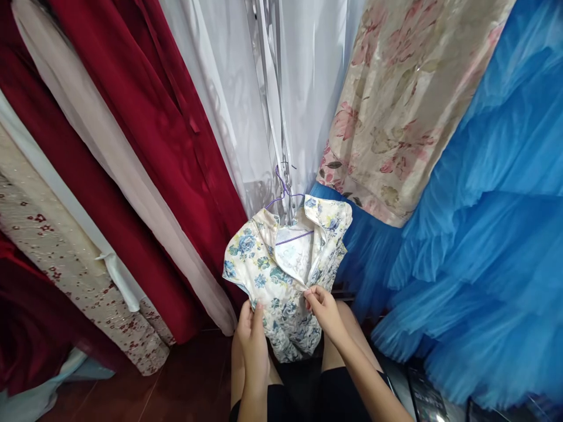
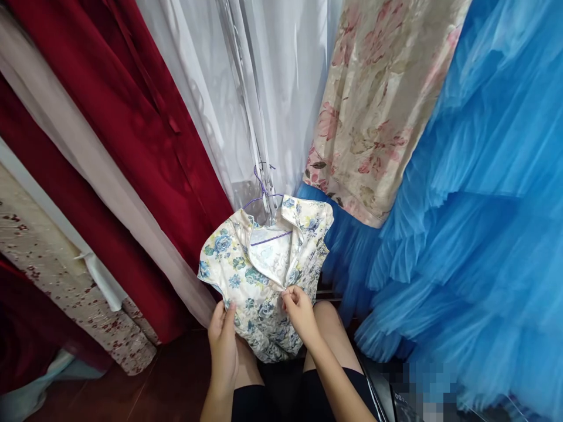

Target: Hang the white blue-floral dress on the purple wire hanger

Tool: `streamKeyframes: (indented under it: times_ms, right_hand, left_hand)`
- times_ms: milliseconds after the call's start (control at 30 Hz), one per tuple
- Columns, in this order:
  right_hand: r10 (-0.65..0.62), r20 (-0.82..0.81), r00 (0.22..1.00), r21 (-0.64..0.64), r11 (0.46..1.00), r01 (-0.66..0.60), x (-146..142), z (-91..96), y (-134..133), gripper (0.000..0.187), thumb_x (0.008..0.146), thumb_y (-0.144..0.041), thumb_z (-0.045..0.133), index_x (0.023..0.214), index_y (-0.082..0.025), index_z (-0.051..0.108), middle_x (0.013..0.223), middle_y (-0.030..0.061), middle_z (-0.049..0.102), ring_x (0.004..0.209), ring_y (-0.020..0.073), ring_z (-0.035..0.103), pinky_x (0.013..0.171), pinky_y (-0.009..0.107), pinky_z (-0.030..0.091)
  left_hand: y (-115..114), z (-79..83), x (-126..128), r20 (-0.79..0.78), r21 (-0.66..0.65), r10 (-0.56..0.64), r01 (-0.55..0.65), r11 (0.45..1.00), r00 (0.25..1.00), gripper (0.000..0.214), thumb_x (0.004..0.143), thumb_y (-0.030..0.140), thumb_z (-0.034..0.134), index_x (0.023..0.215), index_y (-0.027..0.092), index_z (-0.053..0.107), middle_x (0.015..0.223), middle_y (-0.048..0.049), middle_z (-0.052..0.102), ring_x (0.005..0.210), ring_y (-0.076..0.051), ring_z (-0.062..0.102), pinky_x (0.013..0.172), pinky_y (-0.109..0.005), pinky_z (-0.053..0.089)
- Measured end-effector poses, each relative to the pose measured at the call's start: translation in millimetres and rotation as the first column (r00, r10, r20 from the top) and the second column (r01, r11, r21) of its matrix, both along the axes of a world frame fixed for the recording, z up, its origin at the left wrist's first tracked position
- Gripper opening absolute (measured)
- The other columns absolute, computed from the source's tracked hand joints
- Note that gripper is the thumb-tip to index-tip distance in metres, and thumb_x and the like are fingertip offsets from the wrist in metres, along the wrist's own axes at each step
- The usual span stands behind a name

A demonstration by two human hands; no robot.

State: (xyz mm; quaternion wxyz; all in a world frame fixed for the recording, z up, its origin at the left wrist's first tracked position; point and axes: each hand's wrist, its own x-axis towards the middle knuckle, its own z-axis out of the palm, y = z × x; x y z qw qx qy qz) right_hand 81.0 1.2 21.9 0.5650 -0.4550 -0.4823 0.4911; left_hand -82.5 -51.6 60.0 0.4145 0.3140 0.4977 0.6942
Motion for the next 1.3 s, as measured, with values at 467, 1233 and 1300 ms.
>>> streamKeyframes:
  times_ms: [467,1233,1300]
  right_hand:
    - [0.118,-0.039,0.992,-0.089,0.989,-0.121,-6,14.0,-37,0.024,0.079,-0.037,0.071,0.070,-0.018,0.060,0.050,-0.0004,0.061,0.044,0.0124,0.053,0.049,0.024,0.040]
    - [0.213,-0.216,0.953,-0.127,0.961,-0.244,-16,10.5,-38,0.032,0.077,-0.046,0.074,0.073,-0.016,0.065,0.049,-0.0011,0.061,0.042,0.0093,0.048,0.047,0.021,0.036]
    - [0.216,-0.215,0.953,-0.131,0.960,-0.247,-15,9.1,-38,0.032,0.076,-0.046,0.074,0.073,-0.016,0.065,0.048,-0.0014,0.060,0.041,0.0090,0.047,0.046,0.021,0.035]
  left_hand:
    - [-9,-68.2,40,-0.532,0.029,-0.115,0.153,0.988,0.839,0.034,0.082,0.022,0.064,0.115,0.020,0.062,0.120,-0.0118,0.066,0.117,-0.028,0.059,0.105,-0.045,0.043]
    - [2,-51.1,40,-0.610,0.041,-0.129,0.194,0.980,0.782,0.015,0.090,0.026,0.055,0.077,0.020,0.053,0.070,0.0009,0.056,0.070,-0.016,0.055,0.068,-0.024,0.042]
    - [2,-50.1,40,-0.608,0.035,-0.137,0.199,0.979,0.782,0.017,0.091,0.028,0.055,0.077,0.020,0.054,0.070,0.0006,0.057,0.070,-0.016,0.055,0.069,-0.024,0.042]
